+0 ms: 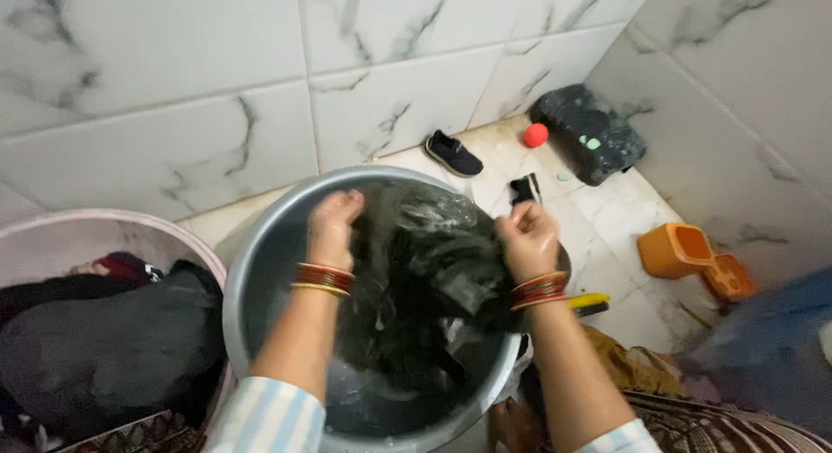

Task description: The person hand-washes several garments in a metal basin filled with soapy water. They scrub and rinse a dark garment, a green jacket, and a red shirt, using a yellow brush on the jacket. The person wrings out each item and places it into a pink plastic basin.

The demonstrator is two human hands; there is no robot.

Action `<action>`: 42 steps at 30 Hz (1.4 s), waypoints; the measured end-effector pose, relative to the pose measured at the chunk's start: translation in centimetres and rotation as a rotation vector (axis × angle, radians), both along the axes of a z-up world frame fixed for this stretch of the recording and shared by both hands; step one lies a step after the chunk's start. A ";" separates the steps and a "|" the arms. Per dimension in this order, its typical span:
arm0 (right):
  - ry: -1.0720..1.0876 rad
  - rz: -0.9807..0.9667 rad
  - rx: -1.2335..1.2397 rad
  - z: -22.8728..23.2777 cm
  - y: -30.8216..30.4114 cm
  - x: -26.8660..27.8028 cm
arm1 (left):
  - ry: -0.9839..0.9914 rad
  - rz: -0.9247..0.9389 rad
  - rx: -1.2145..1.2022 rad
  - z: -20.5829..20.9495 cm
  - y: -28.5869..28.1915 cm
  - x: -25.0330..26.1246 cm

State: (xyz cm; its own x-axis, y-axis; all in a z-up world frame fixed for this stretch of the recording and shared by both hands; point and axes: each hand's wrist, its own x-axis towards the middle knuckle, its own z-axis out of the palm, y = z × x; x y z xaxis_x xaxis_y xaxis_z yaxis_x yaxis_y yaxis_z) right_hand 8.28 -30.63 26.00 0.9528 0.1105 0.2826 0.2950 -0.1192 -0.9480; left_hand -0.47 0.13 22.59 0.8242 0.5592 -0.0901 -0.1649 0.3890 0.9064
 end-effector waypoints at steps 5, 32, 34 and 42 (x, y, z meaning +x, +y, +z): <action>0.065 0.268 -0.025 10.3 -1.5 -2.9 | -0.192 -0.076 -0.150 7.3 5.3 -2.7; 0.431 0.350 -1.704 -15.7 14.3 -4.0 | 1.360 -0.796 1.408 -14.2 -4.4 -6.8; 0.339 0.429 -1.805 -16.9 15.3 -1.3 | 1.289 -0.800 1.323 -16.2 -3.3 -5.5; 0.561 0.389 -1.490 -19.5 18.4 3.2 | 1.302 -0.919 1.136 -22.4 -0.9 -1.5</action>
